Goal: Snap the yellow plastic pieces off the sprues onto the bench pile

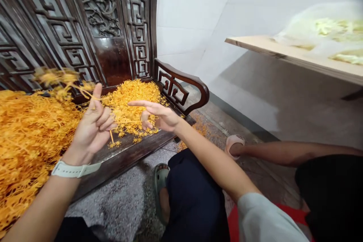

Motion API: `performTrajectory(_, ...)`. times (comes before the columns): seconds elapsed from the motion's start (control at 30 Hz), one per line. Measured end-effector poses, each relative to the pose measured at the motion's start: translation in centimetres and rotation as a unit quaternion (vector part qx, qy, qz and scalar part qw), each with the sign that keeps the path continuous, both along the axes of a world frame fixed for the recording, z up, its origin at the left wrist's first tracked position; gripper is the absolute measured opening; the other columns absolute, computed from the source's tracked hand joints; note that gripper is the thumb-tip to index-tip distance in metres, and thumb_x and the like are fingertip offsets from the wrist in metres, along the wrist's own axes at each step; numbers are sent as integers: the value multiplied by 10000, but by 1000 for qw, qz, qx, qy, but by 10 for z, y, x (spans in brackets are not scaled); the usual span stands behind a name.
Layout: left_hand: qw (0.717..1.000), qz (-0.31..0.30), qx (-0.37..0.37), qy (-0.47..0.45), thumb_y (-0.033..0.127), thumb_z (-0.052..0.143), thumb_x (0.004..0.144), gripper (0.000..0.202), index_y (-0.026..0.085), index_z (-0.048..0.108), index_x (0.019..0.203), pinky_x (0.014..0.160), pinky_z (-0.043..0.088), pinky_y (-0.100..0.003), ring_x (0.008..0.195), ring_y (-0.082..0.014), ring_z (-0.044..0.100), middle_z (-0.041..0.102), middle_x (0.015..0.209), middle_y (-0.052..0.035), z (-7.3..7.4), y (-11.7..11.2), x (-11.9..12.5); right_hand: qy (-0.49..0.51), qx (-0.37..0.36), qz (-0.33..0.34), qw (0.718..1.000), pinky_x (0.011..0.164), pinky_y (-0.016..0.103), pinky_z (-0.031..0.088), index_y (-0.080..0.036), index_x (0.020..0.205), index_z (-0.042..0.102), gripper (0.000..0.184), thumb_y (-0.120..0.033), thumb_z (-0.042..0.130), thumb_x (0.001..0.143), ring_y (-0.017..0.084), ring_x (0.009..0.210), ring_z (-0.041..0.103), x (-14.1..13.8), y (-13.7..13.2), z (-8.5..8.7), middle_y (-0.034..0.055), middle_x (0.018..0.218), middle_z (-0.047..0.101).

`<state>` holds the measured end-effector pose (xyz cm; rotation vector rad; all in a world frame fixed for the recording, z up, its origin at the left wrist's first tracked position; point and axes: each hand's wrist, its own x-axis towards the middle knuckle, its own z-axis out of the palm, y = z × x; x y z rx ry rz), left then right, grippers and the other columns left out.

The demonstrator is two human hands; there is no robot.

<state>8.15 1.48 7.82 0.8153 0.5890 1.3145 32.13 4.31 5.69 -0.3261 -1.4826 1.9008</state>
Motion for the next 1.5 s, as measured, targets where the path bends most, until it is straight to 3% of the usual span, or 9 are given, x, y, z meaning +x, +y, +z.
performTrajectory(0.2,993,-31,-34,108,348,667,1064,188,198,757,1133,421,245,-152,439,-63,98,243,522,116,-24,5,-21,-77,1,-35,996,760,265,599,-182,1324,700,549,-274,939,838,116,793,711,-2,-5,-3,3,952,769)
performTrajectory(0.37,980,-60,-34,187,481,770,986,334,186,733,1139,458,211,-153,475,-55,128,206,575,125,-31,0,-22,-115,-28,-77,990,566,236,574,-180,1187,727,444,-342,942,834,131,706,758,-2,7,-15,38,1008,797)
performTrajectory(0.6,982,-66,-39,175,428,726,1019,254,202,730,1134,453,187,-170,475,-61,98,201,550,127,-34,-2,-9,-57,-55,-284,956,451,223,308,-185,1010,711,448,-452,969,759,26,447,384,-15,14,-33,24,835,806)
performTrajectory(0.87,995,-46,-68,65,309,670,1032,113,207,719,1038,423,245,-159,434,-58,102,195,537,127,-26,-16,9,7,-103,-390,915,503,235,259,-220,924,628,199,-244,815,861,71,521,334,-26,16,-15,-19,736,698)
performTrajectory(1.1,997,-33,-65,33,326,719,1015,134,208,682,966,421,237,-147,439,-55,102,195,546,128,-19,-27,6,32,-110,-381,917,505,219,242,-210,922,600,159,-170,749,880,62,496,306,-48,11,-7,-24,700,655)
performTrajectory(1.23,996,-24,-75,36,360,743,1005,168,209,676,977,413,224,-140,447,-55,104,219,552,124,-27,-40,-10,68,-114,-384,914,503,196,252,-207,840,542,220,-12,643,819,56,500,267,-35,34,-3,-56,712,592)
performTrajectory(1.33,990,11,-124,61,362,764,988,184,197,686,964,405,252,-130,460,-52,111,247,561,117,-43,-54,-35,103,-123,-479,863,485,169,256,-209,767,427,288,40,570,798,61,479,207,-6,61,-3,-101,642,458)
performTrajectory(1.43,989,44,-141,27,310,739,998,130,196,686,964,397,289,-133,460,-59,124,264,559,109,-57,-59,-59,53,-159,-519,838,534,159,375,-204,844,562,176,-61,665,855,59,524,384,10,72,-15,-74,686,568)
performTrajectory(1.5,990,39,-138,13,265,679,1031,89,192,690,981,393,296,-136,453,-63,119,275,554,106,-59,-57,-69,10,-170,-482,860,663,192,508,-172,907,668,139,-105,753,820,74,649,562,7,72,-27,-7,809,689)
